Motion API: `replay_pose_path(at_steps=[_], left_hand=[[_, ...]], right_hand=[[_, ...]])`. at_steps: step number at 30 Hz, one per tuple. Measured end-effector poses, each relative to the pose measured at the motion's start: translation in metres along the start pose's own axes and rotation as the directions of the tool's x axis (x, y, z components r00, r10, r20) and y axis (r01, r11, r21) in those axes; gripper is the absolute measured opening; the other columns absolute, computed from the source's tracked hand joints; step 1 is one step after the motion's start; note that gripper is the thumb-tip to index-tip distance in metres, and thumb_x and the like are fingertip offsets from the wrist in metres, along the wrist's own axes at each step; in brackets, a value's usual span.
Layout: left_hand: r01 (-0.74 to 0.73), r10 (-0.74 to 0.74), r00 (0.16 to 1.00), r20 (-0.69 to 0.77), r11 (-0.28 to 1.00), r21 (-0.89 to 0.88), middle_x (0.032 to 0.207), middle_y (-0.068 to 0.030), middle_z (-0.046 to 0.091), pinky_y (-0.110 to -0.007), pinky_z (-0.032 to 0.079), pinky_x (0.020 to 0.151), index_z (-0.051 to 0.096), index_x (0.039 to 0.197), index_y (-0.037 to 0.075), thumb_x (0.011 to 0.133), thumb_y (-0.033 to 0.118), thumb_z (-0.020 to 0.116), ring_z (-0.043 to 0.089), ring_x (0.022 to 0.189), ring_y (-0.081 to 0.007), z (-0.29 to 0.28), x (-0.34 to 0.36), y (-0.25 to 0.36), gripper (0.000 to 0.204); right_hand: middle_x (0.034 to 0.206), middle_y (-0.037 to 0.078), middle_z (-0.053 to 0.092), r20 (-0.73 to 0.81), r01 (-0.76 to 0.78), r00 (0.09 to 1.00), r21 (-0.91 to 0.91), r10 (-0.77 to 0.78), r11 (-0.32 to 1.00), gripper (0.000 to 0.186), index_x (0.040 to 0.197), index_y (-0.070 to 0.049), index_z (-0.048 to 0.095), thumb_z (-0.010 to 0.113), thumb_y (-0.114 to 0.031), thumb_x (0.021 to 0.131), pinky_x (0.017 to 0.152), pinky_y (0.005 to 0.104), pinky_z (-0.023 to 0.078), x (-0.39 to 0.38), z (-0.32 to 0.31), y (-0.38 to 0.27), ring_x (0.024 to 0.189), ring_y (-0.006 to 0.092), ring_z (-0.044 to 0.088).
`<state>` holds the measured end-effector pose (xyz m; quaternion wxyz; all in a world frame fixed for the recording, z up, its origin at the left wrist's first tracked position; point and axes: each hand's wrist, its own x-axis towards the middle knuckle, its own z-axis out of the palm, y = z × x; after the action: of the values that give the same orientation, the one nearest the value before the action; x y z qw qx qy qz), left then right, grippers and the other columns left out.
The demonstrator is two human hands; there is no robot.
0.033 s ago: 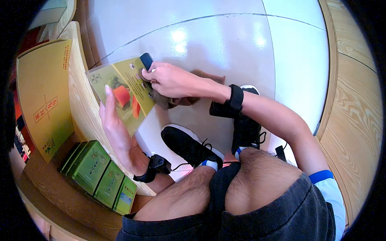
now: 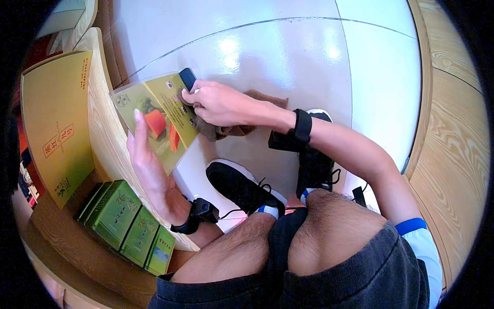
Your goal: The person wipes a green rectangular box with a brown cloth, then places it on a wooden shelf. The person then picks up a yellow rectangular box and wipes it with the same cloth. The task involves cleaning the surfaces of the boxes in a retail environment.
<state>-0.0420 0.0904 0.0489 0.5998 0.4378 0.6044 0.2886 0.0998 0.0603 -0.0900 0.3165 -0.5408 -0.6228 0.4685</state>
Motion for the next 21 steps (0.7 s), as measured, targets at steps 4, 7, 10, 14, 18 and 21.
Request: replay_pose_path(at_steps=[4, 7, 10, 14, 18, 21], left_hand=[[-0.015, 0.015, 1.0, 0.026, 1.0, 0.023, 0.119, -0.0122, 0.064, -0.032, 0.044, 0.097, 0.056, 0.132, -0.005, 0.111, 0.034, 0.043, 0.058, 0.106, -0.0183, 0.003, 0.003, -0.006, 0.046], [0.026, -0.026, 1.0, 0.006, 1.0, 0.01, 0.125, -0.0137, 0.061, -0.034, 0.047, 0.098, 0.054, 0.136, -0.005, 0.109, 0.036, 0.05, 0.059, 0.112, -0.0198, 0.0, 0.001, -0.002, 0.049], [0.018, -0.018, 1.0, -0.001, 1.0, 0.01, 0.128, -0.0144, 0.06, -0.034, 0.049, 0.098, 0.054, 0.137, -0.005, 0.107, 0.037, 0.054, 0.06, 0.114, -0.0209, -0.003, 0.0, 0.0, 0.051], [-0.002, 0.003, 0.999, -0.033, 0.999, 0.04, 0.121, -0.0142, 0.062, -0.034, 0.043, 0.099, 0.055, 0.133, -0.005, 0.111, 0.038, 0.044, 0.056, 0.108, -0.0203, 0.002, 0.0, 0.0, 0.05], [0.019, -0.017, 0.999, -0.046, 0.999, 0.036, 0.121, -0.0143, 0.062, -0.034, 0.042, 0.099, 0.056, 0.133, -0.005, 0.11, 0.038, 0.045, 0.056, 0.108, -0.0208, 0.0, 0.0, -0.003, 0.05], [0.024, -0.022, 0.999, -0.042, 0.998, 0.052, 0.12, -0.0143, 0.062, -0.034, 0.042, 0.099, 0.057, 0.132, -0.005, 0.11, 0.038, 0.045, 0.056, 0.108, -0.0211, 0.004, 0.001, -0.007, 0.049]], right_hand=[[0.117, 0.027, 0.061, -0.011, -0.022, 1.0, -0.021, 0.021, 1.0, 0.045, 0.135, -0.001, 0.057, 0.053, -0.001, 0.089, 0.095, 0.0459, 0.049, -0.014, 0.001, 0.0, 0.106, 0.0415, 0.062], [0.1, 0.027, 0.062, -0.036, 0.03, 0.999, -0.015, -0.031, 0.999, 0.042, 0.131, 0.007, 0.057, 0.051, -0.005, 0.091, 0.09, 0.0474, 0.051, -0.019, 0.004, -0.003, 0.098, 0.0419, 0.063], [0.099, 0.027, 0.061, -0.031, 0.053, 0.998, 0.004, -0.053, 0.999, 0.042, 0.131, 0.007, 0.057, 0.051, -0.006, 0.092, 0.09, 0.0474, 0.051, -0.024, 0.007, -0.005, 0.097, 0.0421, 0.063], [0.108, 0.026, 0.06, 0.039, -0.006, 0.999, 0.014, 0.005, 1.0, 0.043, 0.132, 0.004, 0.057, 0.052, -0.002, 0.09, 0.092, 0.0463, 0.05, -0.031, 0.008, -0.01, 0.102, 0.0416, 0.062], [0.099, 0.027, 0.06, 0.019, 0.033, 0.999, 0.007, -0.033, 0.999, 0.041, 0.13, 0.009, 0.057, 0.051, -0.006, 0.093, 0.09, 0.0474, 0.05, -0.035, 0.012, -0.008, 0.098, 0.0419, 0.062], [0.1, 0.027, 0.06, 0.013, 0.013, 1.0, -0.004, -0.013, 1.0, 0.041, 0.13, 0.009, 0.057, 0.052, -0.006, 0.092, 0.09, 0.0474, 0.05, -0.042, 0.011, -0.005, 0.098, 0.042, 0.062]])
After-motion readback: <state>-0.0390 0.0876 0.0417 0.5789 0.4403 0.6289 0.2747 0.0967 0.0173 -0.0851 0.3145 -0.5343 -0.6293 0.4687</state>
